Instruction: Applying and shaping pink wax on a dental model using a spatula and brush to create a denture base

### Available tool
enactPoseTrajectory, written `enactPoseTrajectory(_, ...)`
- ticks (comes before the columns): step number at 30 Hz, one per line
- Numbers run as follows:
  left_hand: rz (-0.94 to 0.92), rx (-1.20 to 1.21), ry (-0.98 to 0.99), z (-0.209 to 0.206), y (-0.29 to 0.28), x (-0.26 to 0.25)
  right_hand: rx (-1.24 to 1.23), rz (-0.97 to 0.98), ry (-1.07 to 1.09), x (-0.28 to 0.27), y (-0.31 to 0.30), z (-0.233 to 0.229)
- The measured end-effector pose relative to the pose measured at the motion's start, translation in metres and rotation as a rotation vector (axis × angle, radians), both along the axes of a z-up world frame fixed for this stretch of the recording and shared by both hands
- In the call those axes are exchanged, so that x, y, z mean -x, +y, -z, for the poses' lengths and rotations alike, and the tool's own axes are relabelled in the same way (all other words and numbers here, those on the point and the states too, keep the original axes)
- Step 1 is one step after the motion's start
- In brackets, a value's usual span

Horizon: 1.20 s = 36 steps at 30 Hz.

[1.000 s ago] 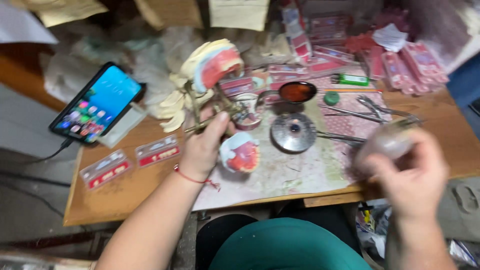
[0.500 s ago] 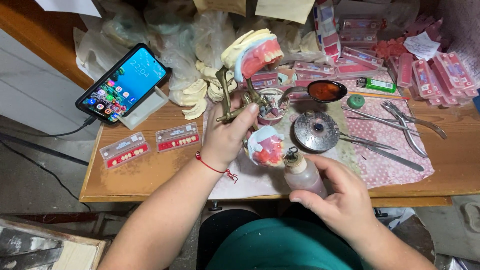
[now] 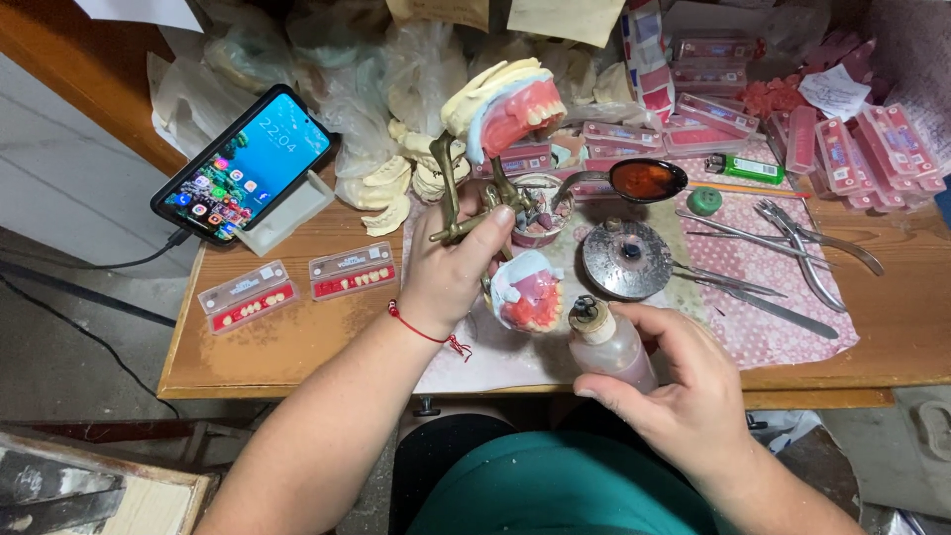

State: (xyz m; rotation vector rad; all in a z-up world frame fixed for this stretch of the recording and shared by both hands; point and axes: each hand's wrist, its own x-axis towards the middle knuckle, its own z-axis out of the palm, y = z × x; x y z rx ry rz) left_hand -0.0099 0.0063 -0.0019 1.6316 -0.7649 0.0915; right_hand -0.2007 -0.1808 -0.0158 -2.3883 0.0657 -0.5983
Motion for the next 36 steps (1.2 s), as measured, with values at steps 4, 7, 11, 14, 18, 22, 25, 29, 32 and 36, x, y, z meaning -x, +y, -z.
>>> enactPoseTrajectory(4, -0.003, 0.008, -0.025, 0.001, 0.0, -0.001, 0.022, -0.024, -0.019, 0.0, -0.001, -0.001)
enactPoseTrajectory(7, -0.009, -0.015, -0.013, 0.001, 0.001, 0.0, 0.025, -0.015, 0.006, 0.003, -0.006, 0.001)
enactPoseTrajectory(11, 0.043, 0.045, -0.002, 0.004, -0.001, -0.001, -0.348, 0.009, -0.011, 0.014, -0.034, 0.013)
enactPoseTrajectory(14, 0.08, 0.086, -0.001, 0.006, -0.005, -0.002, -0.432, 0.167, -0.154, 0.023, -0.087, 0.024)
enactPoseTrajectory(18, 0.077, 0.043, 0.026, 0.007, -0.007, -0.002, -0.274, 0.402, -0.403, 0.036, -0.179, 0.03)
enactPoseTrajectory(22, 0.078, 0.015, 0.144, 0.008, -0.01, 0.001, -0.275, 0.611, -0.341, 0.056, -0.25, 0.058)
enactPoseTrajectory(25, 0.068, -0.001, 0.171, 0.01, -0.011, 0.001, -0.272, 0.543, -0.375, 0.059, -0.273, 0.074)
enactPoseTrajectory(29, 0.053, 0.01, 0.284, 0.015, -0.014, 0.001, -0.217, 0.567, -0.405, 0.06, -0.277, 0.081)
enactPoseTrajectory(32, 0.055, 0.021, 0.308, 0.014, -0.014, -0.001, -0.02, 0.665, -0.525, 0.064, -0.267, 0.103)
enactPoseTrajectory(36, 0.097, 0.051, 0.347, 0.015, -0.013, -0.002, 0.203, 0.294, -0.339, 0.039, -0.182, 0.058)
